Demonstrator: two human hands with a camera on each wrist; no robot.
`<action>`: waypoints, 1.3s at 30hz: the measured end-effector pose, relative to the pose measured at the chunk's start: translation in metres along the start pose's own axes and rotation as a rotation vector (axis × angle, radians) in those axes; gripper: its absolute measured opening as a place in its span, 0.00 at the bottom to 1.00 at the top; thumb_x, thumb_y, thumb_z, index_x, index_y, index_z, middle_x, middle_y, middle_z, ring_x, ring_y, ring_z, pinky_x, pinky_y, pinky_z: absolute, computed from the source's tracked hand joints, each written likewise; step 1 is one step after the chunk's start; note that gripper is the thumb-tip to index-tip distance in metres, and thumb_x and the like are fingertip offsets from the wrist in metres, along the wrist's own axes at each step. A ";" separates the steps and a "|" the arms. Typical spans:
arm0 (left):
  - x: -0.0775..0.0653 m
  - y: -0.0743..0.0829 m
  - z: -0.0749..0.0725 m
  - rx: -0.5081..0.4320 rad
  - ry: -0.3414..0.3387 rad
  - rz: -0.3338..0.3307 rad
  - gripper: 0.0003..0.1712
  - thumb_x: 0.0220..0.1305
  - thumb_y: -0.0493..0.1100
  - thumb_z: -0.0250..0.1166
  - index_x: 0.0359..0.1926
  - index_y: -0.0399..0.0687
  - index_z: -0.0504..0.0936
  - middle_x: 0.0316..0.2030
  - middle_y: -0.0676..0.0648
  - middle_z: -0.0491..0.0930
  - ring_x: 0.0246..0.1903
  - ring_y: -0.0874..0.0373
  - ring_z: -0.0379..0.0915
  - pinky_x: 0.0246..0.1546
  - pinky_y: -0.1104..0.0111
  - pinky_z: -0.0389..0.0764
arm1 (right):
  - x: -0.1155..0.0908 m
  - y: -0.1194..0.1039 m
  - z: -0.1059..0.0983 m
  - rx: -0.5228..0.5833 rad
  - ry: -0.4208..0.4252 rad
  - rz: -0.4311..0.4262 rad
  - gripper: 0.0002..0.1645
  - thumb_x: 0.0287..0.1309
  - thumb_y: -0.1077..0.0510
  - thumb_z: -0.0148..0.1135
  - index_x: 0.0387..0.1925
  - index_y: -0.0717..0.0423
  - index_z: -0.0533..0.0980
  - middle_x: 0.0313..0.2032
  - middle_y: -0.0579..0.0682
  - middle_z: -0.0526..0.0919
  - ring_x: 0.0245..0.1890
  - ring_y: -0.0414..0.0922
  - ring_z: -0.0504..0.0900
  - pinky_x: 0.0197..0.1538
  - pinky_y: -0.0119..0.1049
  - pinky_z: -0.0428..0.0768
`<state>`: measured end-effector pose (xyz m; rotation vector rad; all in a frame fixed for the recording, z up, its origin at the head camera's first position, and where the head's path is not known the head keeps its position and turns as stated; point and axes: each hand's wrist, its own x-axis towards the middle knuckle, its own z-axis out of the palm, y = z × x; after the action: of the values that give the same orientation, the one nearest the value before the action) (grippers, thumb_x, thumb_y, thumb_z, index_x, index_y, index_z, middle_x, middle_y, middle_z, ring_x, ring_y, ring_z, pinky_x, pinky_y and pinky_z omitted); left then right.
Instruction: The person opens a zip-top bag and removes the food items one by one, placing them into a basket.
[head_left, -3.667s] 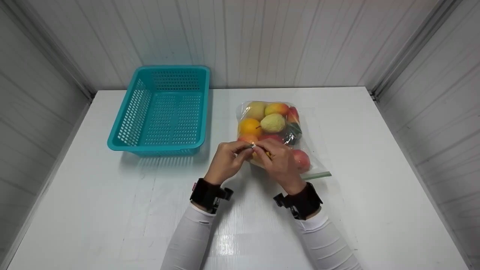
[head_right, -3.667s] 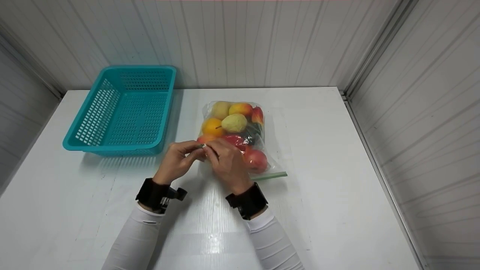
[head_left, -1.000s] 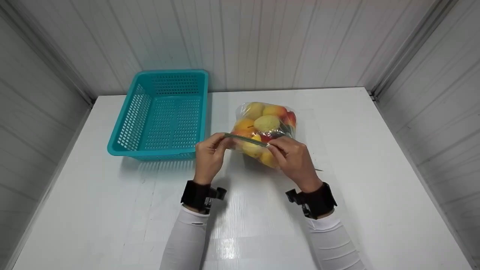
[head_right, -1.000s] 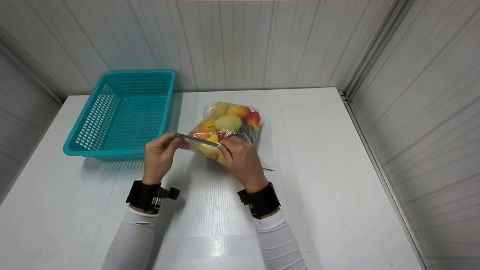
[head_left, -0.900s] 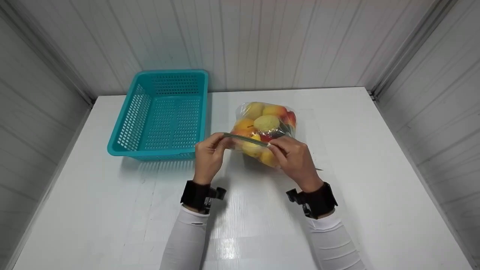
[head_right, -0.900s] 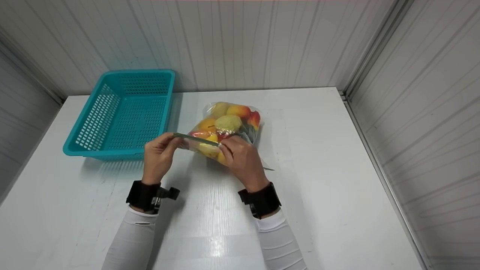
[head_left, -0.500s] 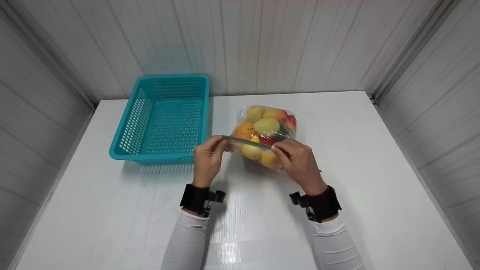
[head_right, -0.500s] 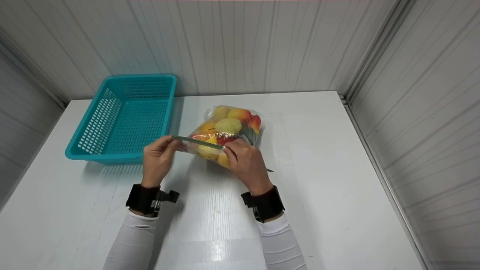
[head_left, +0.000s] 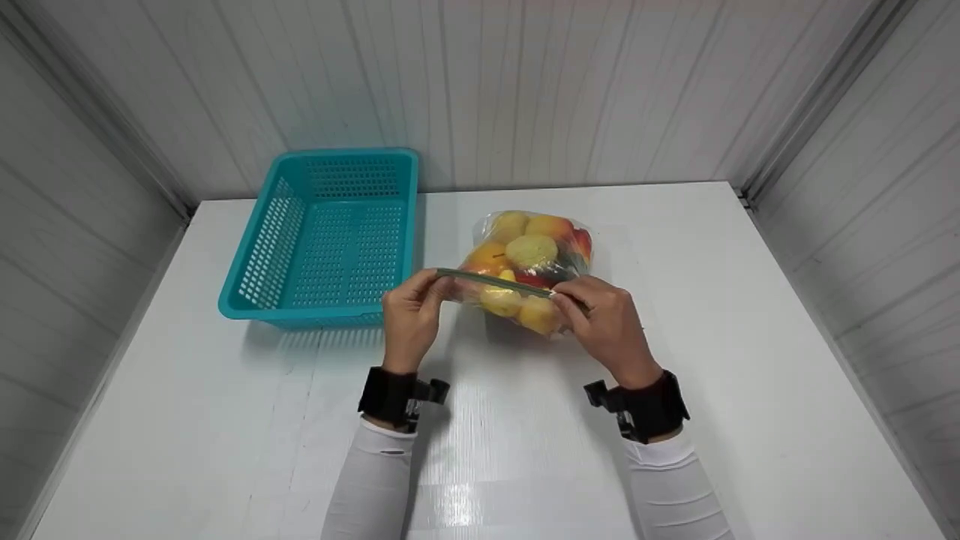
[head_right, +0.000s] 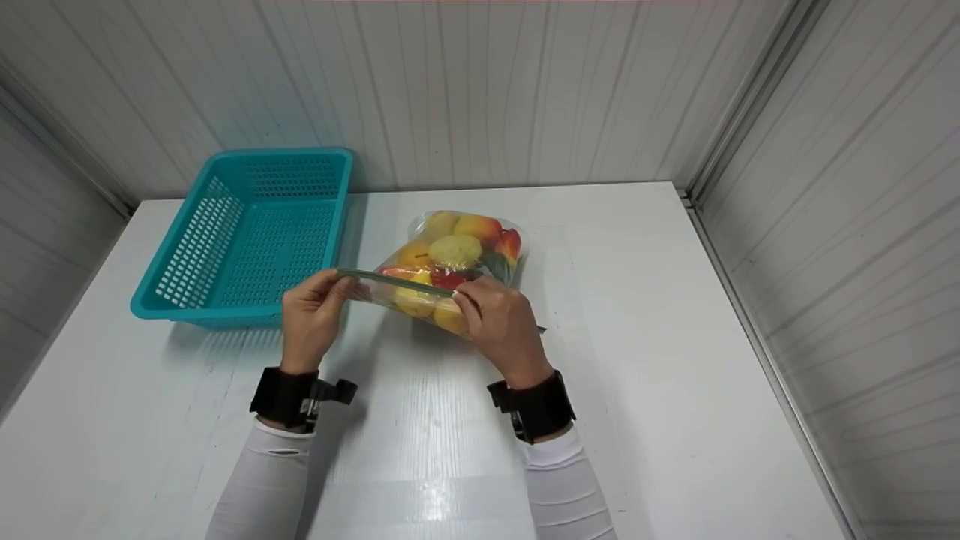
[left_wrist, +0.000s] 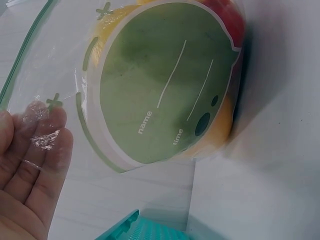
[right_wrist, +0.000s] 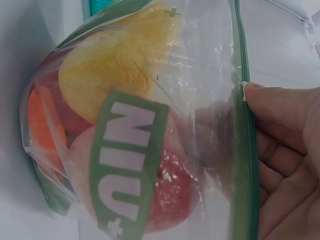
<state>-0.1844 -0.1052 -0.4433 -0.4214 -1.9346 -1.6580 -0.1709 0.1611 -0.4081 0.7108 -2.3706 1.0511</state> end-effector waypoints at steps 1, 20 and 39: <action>0.000 -0.001 0.000 -0.002 0.003 0.001 0.07 0.71 0.33 0.64 0.41 0.32 0.87 0.31 0.41 0.89 0.29 0.47 0.87 0.34 0.64 0.87 | 0.000 0.000 -0.001 -0.001 0.001 -0.002 0.05 0.66 0.62 0.68 0.38 0.62 0.87 0.35 0.55 0.88 0.36 0.47 0.86 0.40 0.45 0.84; 0.001 0.002 -0.001 0.037 0.047 -0.004 0.06 0.70 0.30 0.64 0.40 0.31 0.87 0.31 0.39 0.88 0.29 0.43 0.86 0.34 0.55 0.87 | 0.000 0.006 -0.014 -0.001 0.010 -0.002 0.04 0.64 0.64 0.70 0.37 0.62 0.87 0.35 0.56 0.89 0.38 0.49 0.88 0.43 0.48 0.85; 0.001 0.002 -0.001 -0.003 0.051 -0.012 0.06 0.70 0.31 0.64 0.40 0.31 0.87 0.30 0.39 0.88 0.30 0.43 0.85 0.36 0.64 0.86 | -0.002 0.011 -0.026 -0.012 -0.010 -0.004 0.09 0.62 0.64 0.71 0.43 0.60 0.89 0.35 0.51 0.89 0.33 0.44 0.85 0.36 0.31 0.77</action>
<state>-0.1837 -0.1064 -0.4412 -0.3661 -1.9011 -1.6633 -0.1711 0.1877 -0.3995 0.7173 -2.3809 1.0330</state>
